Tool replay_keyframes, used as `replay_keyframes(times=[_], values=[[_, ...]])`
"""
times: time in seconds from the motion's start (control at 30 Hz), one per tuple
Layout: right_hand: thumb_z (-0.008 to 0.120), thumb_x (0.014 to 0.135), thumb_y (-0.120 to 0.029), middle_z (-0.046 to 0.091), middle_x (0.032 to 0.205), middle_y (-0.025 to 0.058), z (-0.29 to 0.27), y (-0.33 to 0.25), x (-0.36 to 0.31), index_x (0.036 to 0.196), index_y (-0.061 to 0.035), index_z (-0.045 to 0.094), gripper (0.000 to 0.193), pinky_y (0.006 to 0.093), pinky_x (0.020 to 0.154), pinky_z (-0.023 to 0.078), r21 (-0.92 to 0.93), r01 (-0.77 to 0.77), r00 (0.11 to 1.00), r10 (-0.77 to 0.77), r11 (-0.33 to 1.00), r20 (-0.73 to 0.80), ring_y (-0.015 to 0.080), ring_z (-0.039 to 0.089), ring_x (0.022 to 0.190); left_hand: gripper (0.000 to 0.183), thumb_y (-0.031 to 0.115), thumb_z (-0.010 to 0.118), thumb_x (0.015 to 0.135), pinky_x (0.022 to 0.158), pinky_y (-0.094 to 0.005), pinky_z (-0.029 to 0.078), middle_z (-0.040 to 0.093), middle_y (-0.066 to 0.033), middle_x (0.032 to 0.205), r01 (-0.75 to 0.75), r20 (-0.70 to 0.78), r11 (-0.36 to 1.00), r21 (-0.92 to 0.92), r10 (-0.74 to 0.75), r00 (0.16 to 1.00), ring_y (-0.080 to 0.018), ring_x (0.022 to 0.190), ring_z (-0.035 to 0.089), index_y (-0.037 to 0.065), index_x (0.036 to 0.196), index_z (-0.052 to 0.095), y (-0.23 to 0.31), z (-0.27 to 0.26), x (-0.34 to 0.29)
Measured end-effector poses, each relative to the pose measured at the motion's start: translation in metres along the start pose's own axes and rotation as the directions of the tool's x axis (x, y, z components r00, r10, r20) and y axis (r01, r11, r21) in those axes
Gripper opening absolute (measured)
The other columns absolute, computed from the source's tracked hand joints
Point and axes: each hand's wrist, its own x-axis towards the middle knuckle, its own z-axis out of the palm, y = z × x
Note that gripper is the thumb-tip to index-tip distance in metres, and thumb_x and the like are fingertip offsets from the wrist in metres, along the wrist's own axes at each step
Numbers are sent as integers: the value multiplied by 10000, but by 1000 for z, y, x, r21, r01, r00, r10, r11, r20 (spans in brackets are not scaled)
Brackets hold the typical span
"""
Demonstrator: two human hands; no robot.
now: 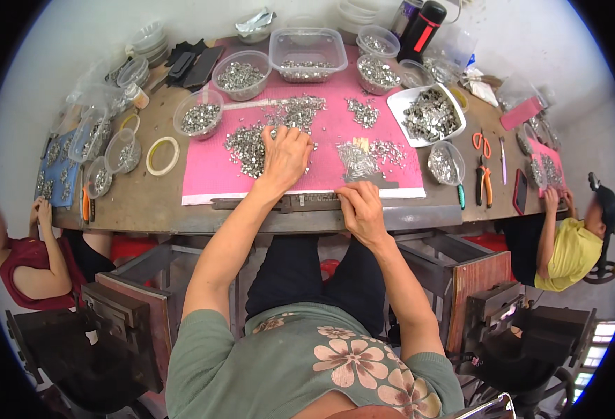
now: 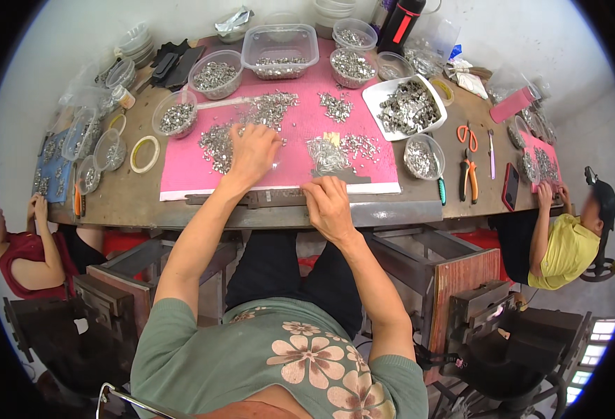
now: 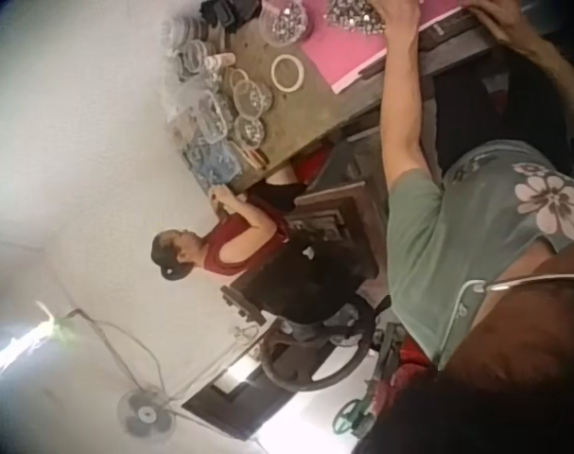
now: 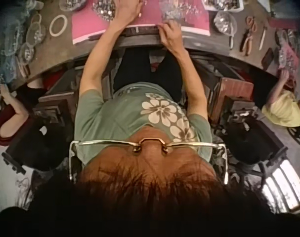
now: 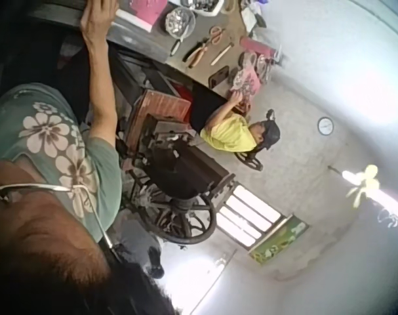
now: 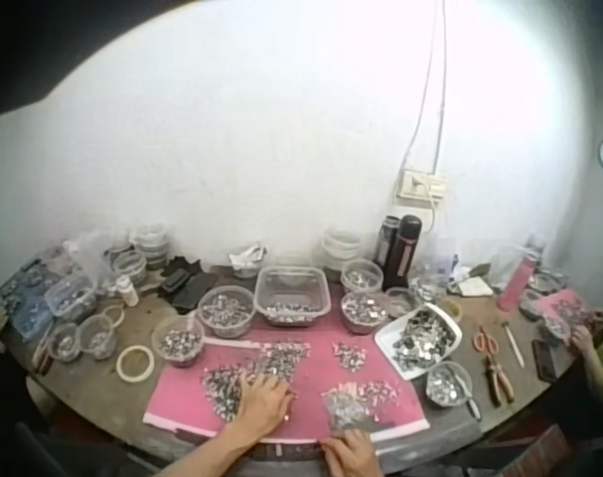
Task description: The person arranges small metal pieces one by one into a grooved metal tool by hand, places the tool into a manual press, and rotates the handwheel to press them.
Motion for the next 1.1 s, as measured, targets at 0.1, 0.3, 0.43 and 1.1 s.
replay_keyframes(times=[0.1,0.3,0.43,1.1], values=[[689,835,24,629,924,92,-1,6,9,995,-30,676,169,393,778,430,6,-28,1000,28,1000,3,280,609,865,91,133,731,859,1027,-546,315,621,-48,915,-45,-31,998,-43,44,999,-249,978,571,93,926,686,11,-15,-3],[665,873,-19,609,880,105,28,40,62,986,-55,723,132,414,780,450,41,-69,998,69,997,16,303,604,844,86,155,713,873,1009,-514,315,639,-19,925,48,-51,996,-81,-52,997,-231,974,587,126,952,696,0,-18,-9],[662,863,-55,614,900,114,54,57,89,985,-100,747,155,439,788,455,13,-31,994,30,999,109,314,604,869,113,181,759,839,1012,-544,312,623,-36,921,60,49,994,-87,-56,997,-244,1000,576,131,924,705,6,-14,-7],[669,826,-108,611,875,132,26,39,71,855,-33,639,86,451,797,409,-229,-19,974,69,973,215,320,598,876,90,135,740,849,1004,-512,329,614,-42,913,-70,9,986,-154,72,997,-247,979,569,113,912,679,31,-45,-16]])
